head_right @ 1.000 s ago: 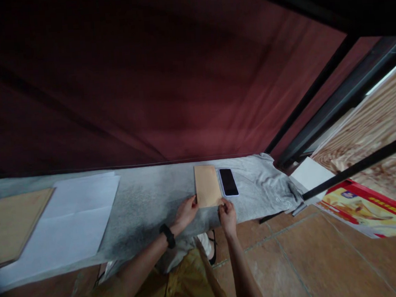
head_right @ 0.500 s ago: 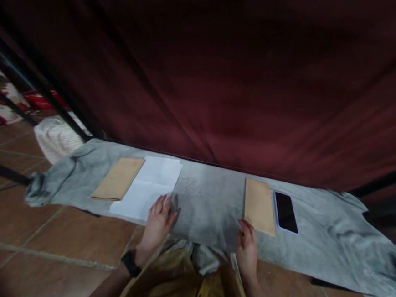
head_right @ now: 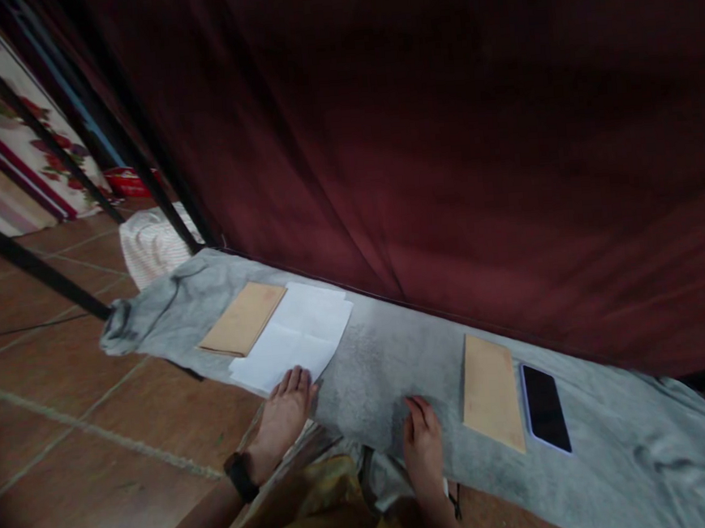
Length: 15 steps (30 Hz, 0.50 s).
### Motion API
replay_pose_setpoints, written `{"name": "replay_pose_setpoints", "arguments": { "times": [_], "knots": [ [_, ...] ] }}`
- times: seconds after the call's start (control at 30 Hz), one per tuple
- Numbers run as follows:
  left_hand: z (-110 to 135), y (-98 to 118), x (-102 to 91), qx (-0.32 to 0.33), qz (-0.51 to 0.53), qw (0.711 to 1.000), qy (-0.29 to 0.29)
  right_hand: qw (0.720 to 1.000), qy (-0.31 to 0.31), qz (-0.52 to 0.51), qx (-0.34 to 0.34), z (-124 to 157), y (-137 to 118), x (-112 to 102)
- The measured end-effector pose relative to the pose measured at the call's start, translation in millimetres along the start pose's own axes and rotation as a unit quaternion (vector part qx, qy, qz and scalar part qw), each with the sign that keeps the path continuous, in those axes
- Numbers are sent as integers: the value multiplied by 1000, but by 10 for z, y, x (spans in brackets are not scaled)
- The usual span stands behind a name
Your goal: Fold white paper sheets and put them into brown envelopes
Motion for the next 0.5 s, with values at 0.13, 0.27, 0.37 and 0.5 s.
{"name": "replay_pose_setpoints", "arguments": {
  "times": [0.13,0.27,0.37,0.5],
  "knots": [
    [41,168,-27,60,7,997,50,1000,3,-12,10,-1,-22,-2],
    [162,709,20,149,11,986,75,994,-9,-91,59,-52,25,-38],
    [248,1193,32,173,7,982,73,977,-2,-173,124,-117,117,-108],
    [361,1619,59,192,29,979,60,950,-1,-241,198,-235,268,-185]
  ]
}}
Point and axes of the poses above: each hand's wrist, its own z-axis away from the middle knuckle, its own x-axis out of the palm, y = z × x, the point moved 3 cm from there along -z, towards the middle knuckle, and after that the axes turned 15 degrees about -y, right-handed, at the moved point
